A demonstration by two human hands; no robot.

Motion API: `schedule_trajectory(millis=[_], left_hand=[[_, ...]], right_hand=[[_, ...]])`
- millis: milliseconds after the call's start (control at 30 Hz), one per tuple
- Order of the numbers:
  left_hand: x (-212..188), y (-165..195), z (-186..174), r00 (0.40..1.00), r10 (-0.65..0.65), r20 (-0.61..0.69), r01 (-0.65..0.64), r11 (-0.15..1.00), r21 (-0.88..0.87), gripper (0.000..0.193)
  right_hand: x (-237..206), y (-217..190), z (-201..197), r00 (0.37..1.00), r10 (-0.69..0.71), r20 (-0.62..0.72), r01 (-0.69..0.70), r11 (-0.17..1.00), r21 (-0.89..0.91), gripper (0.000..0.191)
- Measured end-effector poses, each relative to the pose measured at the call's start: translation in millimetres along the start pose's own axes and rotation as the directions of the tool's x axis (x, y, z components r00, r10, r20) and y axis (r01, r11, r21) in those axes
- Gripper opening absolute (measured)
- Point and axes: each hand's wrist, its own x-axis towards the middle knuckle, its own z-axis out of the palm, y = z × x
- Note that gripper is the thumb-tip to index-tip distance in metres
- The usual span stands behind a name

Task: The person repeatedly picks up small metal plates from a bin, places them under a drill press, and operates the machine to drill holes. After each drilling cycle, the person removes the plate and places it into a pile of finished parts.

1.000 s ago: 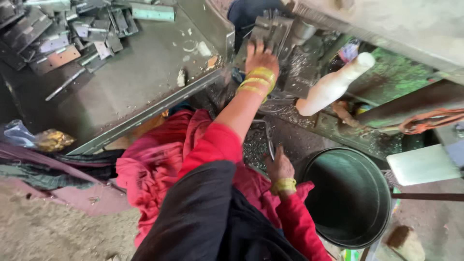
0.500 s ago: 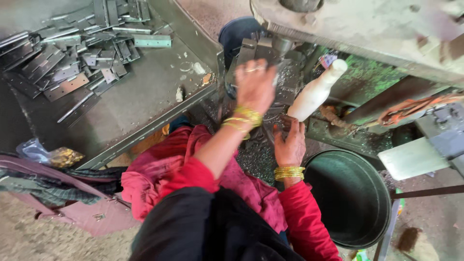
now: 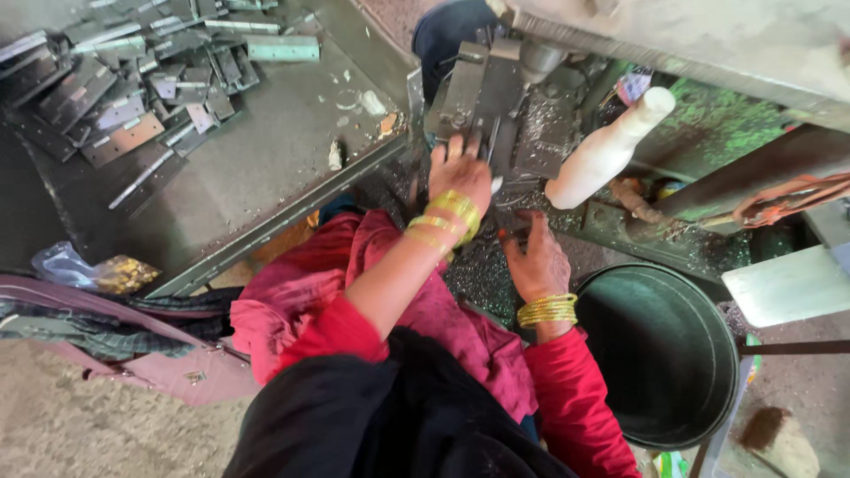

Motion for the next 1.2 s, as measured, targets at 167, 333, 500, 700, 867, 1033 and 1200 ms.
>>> schedule_trajectory(millis=[167,333,500,700,867,1033,1200], left_hand=[[31,5,-18,1.0,-0.012,-0.027,0.011,0.998,-0.064,0.032],[17,-10,-24,1.0,-0.015,-0.01,0.015,0.998,-0.062,0.029],[25,-4,-19,0.997,-0.002,0.078,0.005,0.999,-0.039,0.028],[41,11,-10,0.991,-0.093,-0.099,0.098,0.994,0.051,0.032],[33,3,-18,0.994,-0.109,0.014,0.109,0.993,-0.043,0.035],[76,16,-5,0.987,-0.15,0.053,0.148,0.988,0.03,0.037],[95,18,32,0.939,-0.297,-0.174,0.302,0.953,0.002,0.055]], right_hand=[[-30,89,72,0.957,0.198,0.214,-0.181,0.979,-0.098,0.044],[-76,137,135,0.866,0.335,0.371,-0.441,0.861,0.253,0.031],[-42,126,96,0.921,0.264,0.287,-0.234,0.963,-0.137,0.043],[-60,116,108,0.971,0.151,0.186,-0.157,0.988,0.014,0.035],[-59,120,113,0.897,0.329,0.296,-0.335,0.942,-0.031,0.04],[-35,119,81,0.934,0.221,0.28,-0.189,0.972,-0.137,0.047],[-71,100,113,0.891,0.361,0.276,-0.331,0.932,-0.15,0.049]])
